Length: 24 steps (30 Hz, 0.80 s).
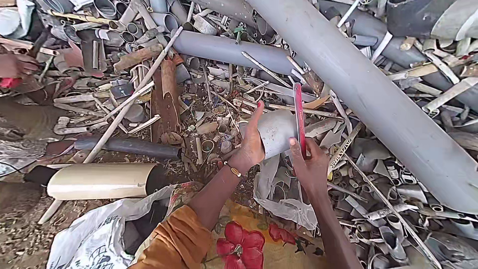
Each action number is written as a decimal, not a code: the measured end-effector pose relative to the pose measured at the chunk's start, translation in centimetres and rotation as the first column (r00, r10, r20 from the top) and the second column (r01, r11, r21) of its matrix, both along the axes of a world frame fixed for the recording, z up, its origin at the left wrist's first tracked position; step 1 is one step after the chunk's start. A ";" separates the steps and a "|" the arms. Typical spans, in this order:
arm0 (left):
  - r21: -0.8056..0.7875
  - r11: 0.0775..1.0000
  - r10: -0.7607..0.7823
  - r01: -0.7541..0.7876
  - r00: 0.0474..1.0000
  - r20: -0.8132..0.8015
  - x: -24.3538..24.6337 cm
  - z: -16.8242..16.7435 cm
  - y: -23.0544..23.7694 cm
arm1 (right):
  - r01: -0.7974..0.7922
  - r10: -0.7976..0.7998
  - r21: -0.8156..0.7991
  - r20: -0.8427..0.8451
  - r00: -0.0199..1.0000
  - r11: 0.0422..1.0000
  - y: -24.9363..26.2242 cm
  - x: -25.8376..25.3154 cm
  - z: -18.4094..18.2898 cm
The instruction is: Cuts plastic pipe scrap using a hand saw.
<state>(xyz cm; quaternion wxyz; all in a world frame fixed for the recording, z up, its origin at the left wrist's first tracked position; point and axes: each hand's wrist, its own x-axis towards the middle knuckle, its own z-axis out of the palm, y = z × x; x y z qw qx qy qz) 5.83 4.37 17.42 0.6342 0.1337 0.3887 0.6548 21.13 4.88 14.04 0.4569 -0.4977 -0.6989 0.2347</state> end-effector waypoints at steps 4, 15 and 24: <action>0.013 0.998 0.069 -0.068 0.994 -0.086 0.9 0.6 -0.6 | 0.165 -0.201 0.226 0.146 0.969 0.960 0.9 -0.1 -0.8; 0.060 0.930 0.369 -0.364 0.915 -0.162 -0.1 -0.6 -0.8 | 0.025 -0.052 0.087 0.324 0.945 0.996 -1.8 -4.2 -1.0; 0.039 0.955 0.293 -0.294 0.917 -0.270 -1.1 -1.0 -1.5 | -0.011 0.025 -0.045 0.319 0.948 0.999 -2.3 -6.1 -0.6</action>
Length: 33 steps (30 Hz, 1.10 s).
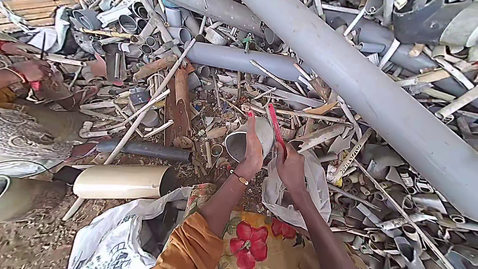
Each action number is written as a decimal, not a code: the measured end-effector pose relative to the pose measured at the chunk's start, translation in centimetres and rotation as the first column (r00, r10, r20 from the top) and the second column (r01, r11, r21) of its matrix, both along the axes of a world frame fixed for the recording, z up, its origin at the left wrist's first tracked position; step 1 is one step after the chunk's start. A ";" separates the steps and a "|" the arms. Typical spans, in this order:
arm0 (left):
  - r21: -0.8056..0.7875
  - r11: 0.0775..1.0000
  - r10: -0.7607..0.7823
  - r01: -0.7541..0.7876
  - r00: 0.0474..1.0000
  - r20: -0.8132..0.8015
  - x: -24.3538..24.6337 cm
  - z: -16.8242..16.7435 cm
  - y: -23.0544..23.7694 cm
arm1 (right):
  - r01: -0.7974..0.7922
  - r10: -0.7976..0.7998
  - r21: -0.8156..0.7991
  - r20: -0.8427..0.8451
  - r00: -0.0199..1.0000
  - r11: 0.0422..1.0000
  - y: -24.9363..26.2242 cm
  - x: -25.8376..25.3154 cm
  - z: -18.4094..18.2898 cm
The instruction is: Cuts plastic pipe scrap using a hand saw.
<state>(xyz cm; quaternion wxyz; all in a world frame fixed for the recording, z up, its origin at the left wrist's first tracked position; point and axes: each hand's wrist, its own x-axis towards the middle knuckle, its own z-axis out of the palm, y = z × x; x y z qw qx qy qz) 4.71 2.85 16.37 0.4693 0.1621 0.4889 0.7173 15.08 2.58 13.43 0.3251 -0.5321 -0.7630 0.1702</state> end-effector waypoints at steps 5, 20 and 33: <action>0.058 0.997 0.054 -0.055 0.998 0.022 -0.3 0.4 -0.1 | -0.117 0.125 0.120 -0.066 0.990 0.986 -2.2 -1.4 0.4; -0.010 1.000 0.010 -0.011 0.992 -0.123 0.5 0.2 -0.5 | 0.015 -0.013 -0.101 0.022 1.000 0.995 0.0 -1.2 1.4; 0.082 0.982 -0.162 0.170 0.981 -0.104 -0.2 0.0 0.0 | -0.066 0.060 0.110 0.056 0.997 0.992 -1.7 -0.6 1.0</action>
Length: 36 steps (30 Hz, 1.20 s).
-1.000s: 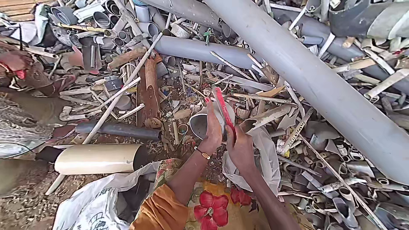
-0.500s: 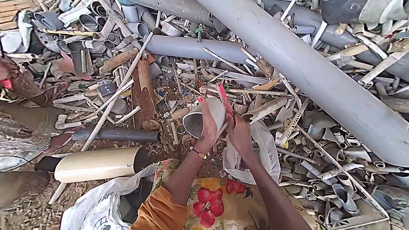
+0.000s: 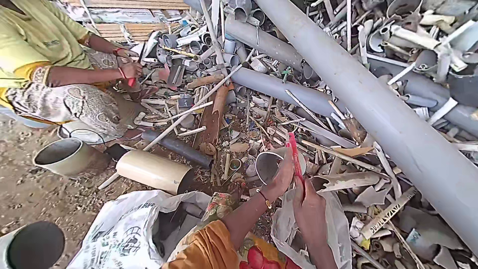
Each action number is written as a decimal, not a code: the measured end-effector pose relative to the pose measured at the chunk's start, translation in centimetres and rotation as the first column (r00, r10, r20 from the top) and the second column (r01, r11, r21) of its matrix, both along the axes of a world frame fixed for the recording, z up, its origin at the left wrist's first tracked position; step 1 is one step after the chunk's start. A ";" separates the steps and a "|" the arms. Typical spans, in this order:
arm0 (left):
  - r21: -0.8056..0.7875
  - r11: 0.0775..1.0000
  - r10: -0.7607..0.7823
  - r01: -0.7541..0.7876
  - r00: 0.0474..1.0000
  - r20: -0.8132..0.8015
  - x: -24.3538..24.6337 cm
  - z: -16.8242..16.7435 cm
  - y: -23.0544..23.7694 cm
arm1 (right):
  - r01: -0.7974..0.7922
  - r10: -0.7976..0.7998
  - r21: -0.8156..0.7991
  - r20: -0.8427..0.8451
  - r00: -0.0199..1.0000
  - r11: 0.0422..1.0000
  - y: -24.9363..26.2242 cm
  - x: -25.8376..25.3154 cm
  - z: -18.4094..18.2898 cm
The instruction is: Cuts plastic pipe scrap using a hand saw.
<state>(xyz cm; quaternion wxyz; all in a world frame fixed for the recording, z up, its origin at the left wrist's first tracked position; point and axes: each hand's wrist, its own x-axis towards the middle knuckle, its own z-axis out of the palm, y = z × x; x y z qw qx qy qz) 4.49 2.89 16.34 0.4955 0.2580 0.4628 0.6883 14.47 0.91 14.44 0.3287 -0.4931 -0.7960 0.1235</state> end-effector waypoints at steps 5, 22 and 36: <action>-0.211 0.958 -0.251 0.194 0.924 -0.289 0.2 0.7 -0.9 | 0.124 -0.116 -0.133 0.069 0.991 0.983 2.4 1.9 -0.4; 0.336 0.890 -0.372 0.309 0.918 0.141 -1.7 -0.3 -2.8 | 0.009 -0.124 -0.273 -0.407 0.905 0.962 4.3 4.1 -1.2; 0.006 0.952 -0.305 0.305 0.952 0.010 -1.4 0.7 -0.9 | -0.219 -0.177 -0.587 -0.542 0.822 0.779 5.1 4.3 -0.5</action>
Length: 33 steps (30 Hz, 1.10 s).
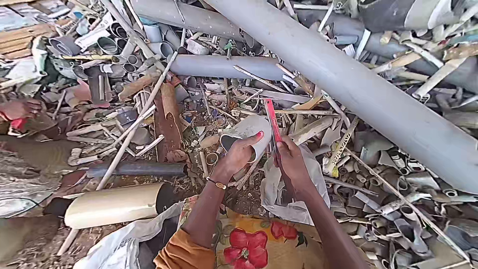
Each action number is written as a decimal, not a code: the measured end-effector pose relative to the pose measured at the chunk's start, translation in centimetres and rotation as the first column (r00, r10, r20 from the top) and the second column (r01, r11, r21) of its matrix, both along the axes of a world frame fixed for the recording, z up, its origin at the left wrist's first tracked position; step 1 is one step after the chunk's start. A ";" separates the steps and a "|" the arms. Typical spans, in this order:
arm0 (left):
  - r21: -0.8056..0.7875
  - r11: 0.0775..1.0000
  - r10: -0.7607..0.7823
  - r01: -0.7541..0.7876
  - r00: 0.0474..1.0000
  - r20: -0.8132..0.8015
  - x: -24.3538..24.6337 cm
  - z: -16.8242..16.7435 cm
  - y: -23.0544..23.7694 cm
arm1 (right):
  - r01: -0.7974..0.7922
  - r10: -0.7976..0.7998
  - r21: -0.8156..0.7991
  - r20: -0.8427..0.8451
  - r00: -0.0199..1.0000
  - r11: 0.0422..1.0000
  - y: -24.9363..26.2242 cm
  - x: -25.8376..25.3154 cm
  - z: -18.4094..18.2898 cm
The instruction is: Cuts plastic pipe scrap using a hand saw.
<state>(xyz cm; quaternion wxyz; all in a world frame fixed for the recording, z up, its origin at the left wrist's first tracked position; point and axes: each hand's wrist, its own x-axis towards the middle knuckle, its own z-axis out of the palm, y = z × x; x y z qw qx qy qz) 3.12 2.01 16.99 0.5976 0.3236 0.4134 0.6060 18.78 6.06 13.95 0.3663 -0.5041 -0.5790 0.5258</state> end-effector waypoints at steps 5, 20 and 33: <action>-0.245 0.966 -0.169 0.077 0.909 -0.381 1.3 0.9 -0.7 | 0.084 -0.176 -0.231 -0.413 0.894 0.969 0.9 -0.1 0.6; -0.100 0.951 0.306 -0.292 0.858 0.412 1.8 1.4 0.9 | 0.141 -0.147 0.179 0.020 0.989 0.974 -0.7 -1.8 0.8; -0.057 0.981 0.171 -0.183 0.971 -0.170 2.9 -1.5 1.3 | -0.049 -0.250 0.331 0.795 0.553 0.943 -3.9 -4.4 2.9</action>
